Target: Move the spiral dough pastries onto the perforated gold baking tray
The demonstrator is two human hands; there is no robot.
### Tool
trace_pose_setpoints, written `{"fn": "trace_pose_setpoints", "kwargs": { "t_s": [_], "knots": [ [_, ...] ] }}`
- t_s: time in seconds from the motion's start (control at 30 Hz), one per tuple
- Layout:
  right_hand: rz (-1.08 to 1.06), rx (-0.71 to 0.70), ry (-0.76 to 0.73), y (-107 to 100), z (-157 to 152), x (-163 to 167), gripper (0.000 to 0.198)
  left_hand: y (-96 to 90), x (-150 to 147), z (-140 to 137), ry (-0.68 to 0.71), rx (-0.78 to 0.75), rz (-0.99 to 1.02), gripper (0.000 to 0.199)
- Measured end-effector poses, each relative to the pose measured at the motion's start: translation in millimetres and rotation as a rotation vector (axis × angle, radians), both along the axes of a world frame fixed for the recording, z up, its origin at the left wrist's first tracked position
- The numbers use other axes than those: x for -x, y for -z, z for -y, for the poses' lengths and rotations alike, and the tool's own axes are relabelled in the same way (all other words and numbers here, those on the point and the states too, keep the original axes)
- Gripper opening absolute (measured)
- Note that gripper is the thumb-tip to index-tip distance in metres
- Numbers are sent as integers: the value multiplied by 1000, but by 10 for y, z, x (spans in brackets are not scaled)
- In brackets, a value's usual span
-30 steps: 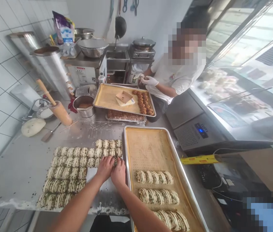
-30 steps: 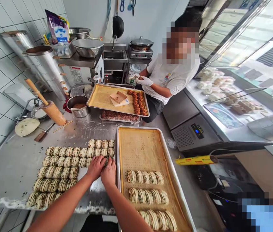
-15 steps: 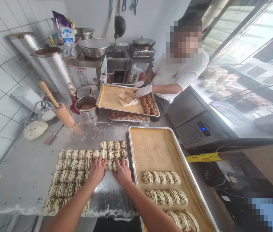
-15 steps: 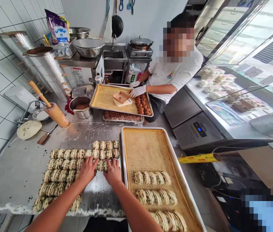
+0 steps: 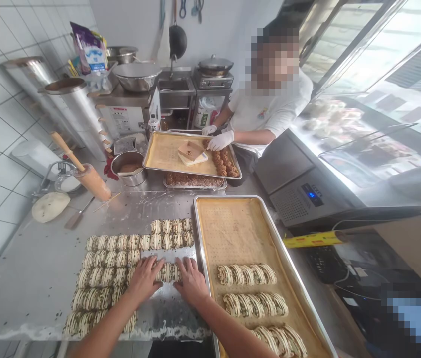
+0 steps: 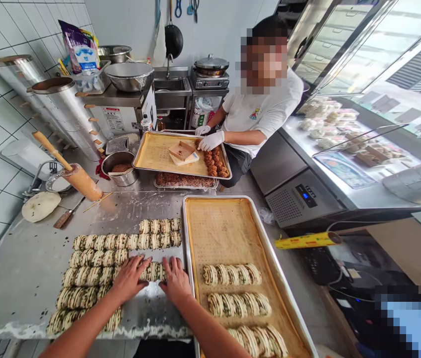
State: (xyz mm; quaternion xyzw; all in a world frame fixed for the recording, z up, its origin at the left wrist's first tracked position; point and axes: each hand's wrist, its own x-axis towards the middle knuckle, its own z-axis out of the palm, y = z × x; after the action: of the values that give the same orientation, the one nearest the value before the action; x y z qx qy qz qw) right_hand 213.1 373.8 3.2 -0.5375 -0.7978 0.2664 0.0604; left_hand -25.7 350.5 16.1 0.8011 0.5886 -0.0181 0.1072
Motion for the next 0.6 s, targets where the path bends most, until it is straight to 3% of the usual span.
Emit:
{"fn": "trace_pose_setpoints", "kwargs": {
  "t_s": [0.17,0.27,0.37,0.47,0.6],
  "knots": [
    [-23,-36,-144,1,-198,33,66,58,118,-325,206,134,-26,75],
    [-40,8,-163,-50,-303,21,56,-69,88,-426,138,265,20,71],
    [-60,41,-167,-199,-381,-140,50,-329,-58,-447,54,357,102,66],
    [-99,-11,-183,-462,-459,-578,56,-639,-430,-482,52,326,145,61],
    [-69,-131,-159,-804,-636,-1535,58,-930,-1346,-704,96,237,134,59]
  ]
}}
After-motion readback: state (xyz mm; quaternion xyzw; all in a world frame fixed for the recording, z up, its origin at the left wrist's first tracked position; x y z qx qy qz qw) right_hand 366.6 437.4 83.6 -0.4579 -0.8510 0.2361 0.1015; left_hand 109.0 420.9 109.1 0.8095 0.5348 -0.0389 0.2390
